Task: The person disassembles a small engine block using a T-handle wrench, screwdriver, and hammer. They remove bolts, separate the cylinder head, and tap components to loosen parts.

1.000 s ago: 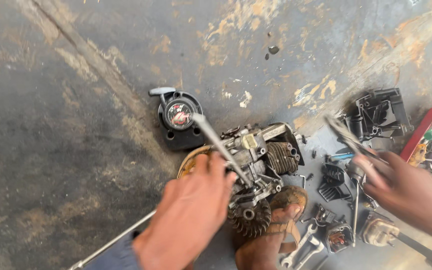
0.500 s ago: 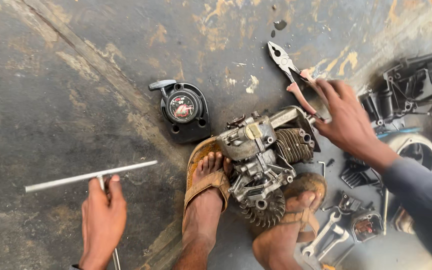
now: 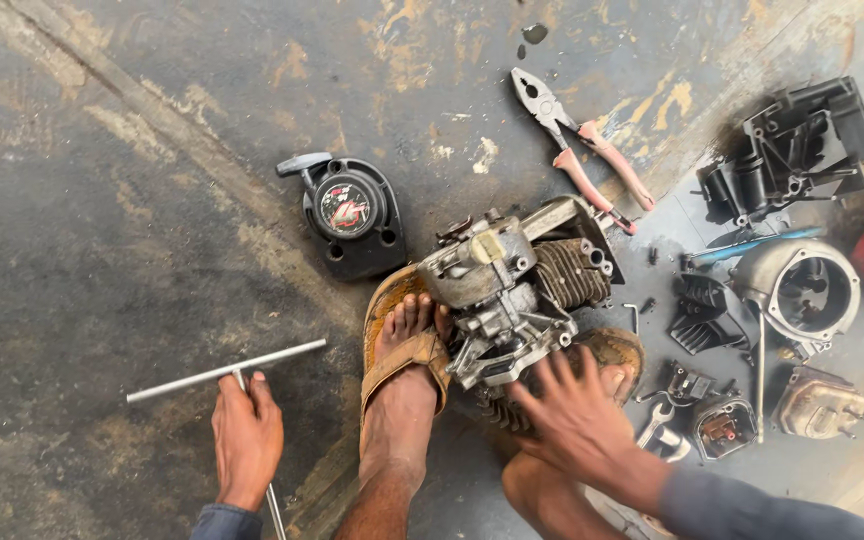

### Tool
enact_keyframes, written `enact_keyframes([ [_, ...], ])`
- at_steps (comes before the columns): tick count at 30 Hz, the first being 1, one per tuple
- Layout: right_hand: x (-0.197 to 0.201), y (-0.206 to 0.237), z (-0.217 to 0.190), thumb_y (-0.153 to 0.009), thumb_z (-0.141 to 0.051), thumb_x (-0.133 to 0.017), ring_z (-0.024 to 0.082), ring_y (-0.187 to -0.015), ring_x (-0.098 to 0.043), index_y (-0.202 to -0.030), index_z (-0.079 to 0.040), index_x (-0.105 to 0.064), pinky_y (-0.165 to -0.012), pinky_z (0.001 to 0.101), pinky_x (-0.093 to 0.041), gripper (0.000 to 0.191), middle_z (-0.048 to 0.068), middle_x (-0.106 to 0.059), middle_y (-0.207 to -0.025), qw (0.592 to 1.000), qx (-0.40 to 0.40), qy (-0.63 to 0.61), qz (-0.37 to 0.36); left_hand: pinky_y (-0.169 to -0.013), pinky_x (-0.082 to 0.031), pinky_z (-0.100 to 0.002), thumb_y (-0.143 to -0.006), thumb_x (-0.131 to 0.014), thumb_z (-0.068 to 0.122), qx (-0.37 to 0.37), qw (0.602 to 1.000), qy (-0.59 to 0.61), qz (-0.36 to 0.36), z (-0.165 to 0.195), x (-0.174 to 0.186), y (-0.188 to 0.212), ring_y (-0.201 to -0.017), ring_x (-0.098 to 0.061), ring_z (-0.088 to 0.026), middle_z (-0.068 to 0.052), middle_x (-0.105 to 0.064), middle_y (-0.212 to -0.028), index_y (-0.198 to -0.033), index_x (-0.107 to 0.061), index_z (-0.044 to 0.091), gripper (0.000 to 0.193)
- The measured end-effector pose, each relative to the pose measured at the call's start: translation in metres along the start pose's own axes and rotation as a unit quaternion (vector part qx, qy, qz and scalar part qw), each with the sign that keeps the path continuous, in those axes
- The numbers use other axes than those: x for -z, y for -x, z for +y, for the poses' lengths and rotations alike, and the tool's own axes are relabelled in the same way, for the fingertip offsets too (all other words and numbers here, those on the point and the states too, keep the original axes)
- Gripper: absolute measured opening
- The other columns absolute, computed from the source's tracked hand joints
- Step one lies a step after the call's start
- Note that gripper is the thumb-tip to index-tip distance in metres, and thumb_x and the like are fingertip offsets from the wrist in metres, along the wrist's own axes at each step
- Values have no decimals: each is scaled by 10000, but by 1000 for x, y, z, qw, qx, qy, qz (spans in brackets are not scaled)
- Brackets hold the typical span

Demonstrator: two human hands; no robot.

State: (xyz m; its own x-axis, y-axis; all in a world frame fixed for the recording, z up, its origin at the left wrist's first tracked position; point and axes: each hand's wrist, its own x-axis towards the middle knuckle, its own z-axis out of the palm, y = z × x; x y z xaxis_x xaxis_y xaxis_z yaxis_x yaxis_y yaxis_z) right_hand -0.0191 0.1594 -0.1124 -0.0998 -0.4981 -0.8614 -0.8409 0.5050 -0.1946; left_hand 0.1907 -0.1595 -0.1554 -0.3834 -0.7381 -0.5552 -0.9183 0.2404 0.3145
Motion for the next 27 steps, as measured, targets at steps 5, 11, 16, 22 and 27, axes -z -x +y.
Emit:
enact_keyframes([
  [5, -1, -11, -2, -801, -479, -754, 525, -1343, -388, -1445, -146, -397, -1036, 699, -305, 808, 335, -412, -1420, 990, 59, -33, 122, -746, -473, -578, -1017, -521, 200, -17, 998, -68, 1, -5, 0, 3, -854, -627, -482, -265, -562, -959, -1059, -508, -50, 254],
  [11, -10, 27, -2, -753, -287, -764, 557, -1384, -331, -1519, -201, -293, -1085, 742, -259, 904, 380, -300, -1474, 972, 224, 12, 68, -797, -512, -579, -969, -553, 181, 27, 984, -168, -50, 0, 5, 14, -900, -664, -495, -279, -633, -981, -1126, -510, -49, 281],
  [16, 20, 104, 46, -826, -358, -771, 502, -1333, -410, -1462, -158, -468, -1058, 560, -380, 732, 354, -355, -1456, 931, 270, -84, 233, -839, -545, -580, -929, -580, 165, 16, 976, -207, -69, -6, 8, 13, -939, -694, -506, -291, -692, -1000, -1181, -512, -48, 337],
  [22, 58, 174, 103, -502, -372, -941, 347, -1347, -567, -1386, -153, -492, -1025, 413, -530, 1015, 154, -497, -1515, 889, -58, -255, 375, -866, -567, -561, -884, -651, 195, 5, 959, -273, -83, 6, 20, 1, -964, -721, -481, -293, -737, -987, -1203, -552, -27, 402],
  [27, 95, 138, 92, -523, -312, -910, 396, -1332, -549, -1426, -97, -443, -1044, 458, -504, 1039, 201, -480, -1483, 830, -148, -239, 481, -803, -544, -544, -963, -593, 287, -57, 961, -247, -107, 84, 47, 15, -921, -728, -416, -156, -742, -1053, -1196, -593, 69, 319],
])
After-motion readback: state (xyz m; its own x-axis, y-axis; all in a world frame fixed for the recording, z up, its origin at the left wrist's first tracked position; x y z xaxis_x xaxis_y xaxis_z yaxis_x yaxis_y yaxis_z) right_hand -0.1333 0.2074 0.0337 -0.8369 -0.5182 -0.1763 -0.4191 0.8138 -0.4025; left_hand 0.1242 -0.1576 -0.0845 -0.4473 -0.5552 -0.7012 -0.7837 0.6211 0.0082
